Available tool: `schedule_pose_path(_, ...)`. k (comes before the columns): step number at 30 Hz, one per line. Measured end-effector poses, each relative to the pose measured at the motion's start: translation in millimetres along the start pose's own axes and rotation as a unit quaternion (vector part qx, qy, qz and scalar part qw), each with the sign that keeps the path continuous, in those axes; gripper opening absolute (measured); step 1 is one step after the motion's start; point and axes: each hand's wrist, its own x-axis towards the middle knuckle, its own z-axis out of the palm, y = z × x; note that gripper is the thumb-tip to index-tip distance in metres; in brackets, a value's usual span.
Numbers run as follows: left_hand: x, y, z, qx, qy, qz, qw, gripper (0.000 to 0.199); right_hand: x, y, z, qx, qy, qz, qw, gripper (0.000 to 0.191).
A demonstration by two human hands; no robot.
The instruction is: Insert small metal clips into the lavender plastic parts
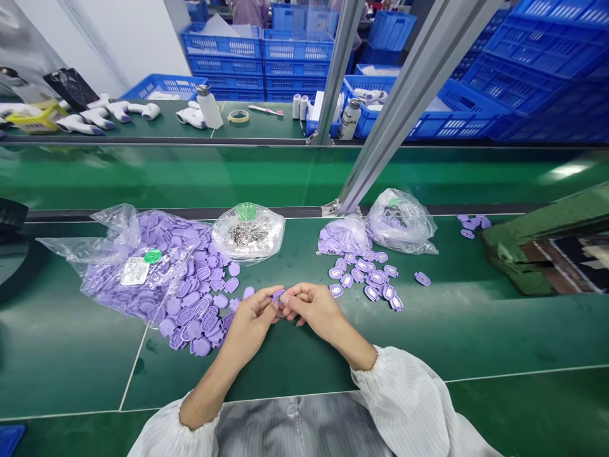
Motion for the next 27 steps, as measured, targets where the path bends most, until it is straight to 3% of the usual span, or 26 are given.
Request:
schedule_pose_path(9, -1, 0, 0.3, -0.009, -0.004, 0.004, 1.000, 0.047, -6, 1, 4, -0.034, 0.025, -0.036, 0.998, 0.026)
schedule_pose_path(16, -3, 0, 2.8, -0.019, 0.030, 0.009, 0.999, 0.045, -2, 9, 4, -0.055, 0.051, -0.060, 0.995, 0.030)
schedule_pose_path(22, -5, 4, 1.4, -0.030, 0.001, 0.015, 0.999, 0.038, 1, 0, -8, -0.018, -0.061, 0.015, 0.998, 0.036)
schedule_pose_path(27, -6, 4, 0.3, -0.042, -0.009, 0.006, 0.999, 0.039, -4, 5, -4, -0.019, -0.039, -0.023, 0.999, 0.033)
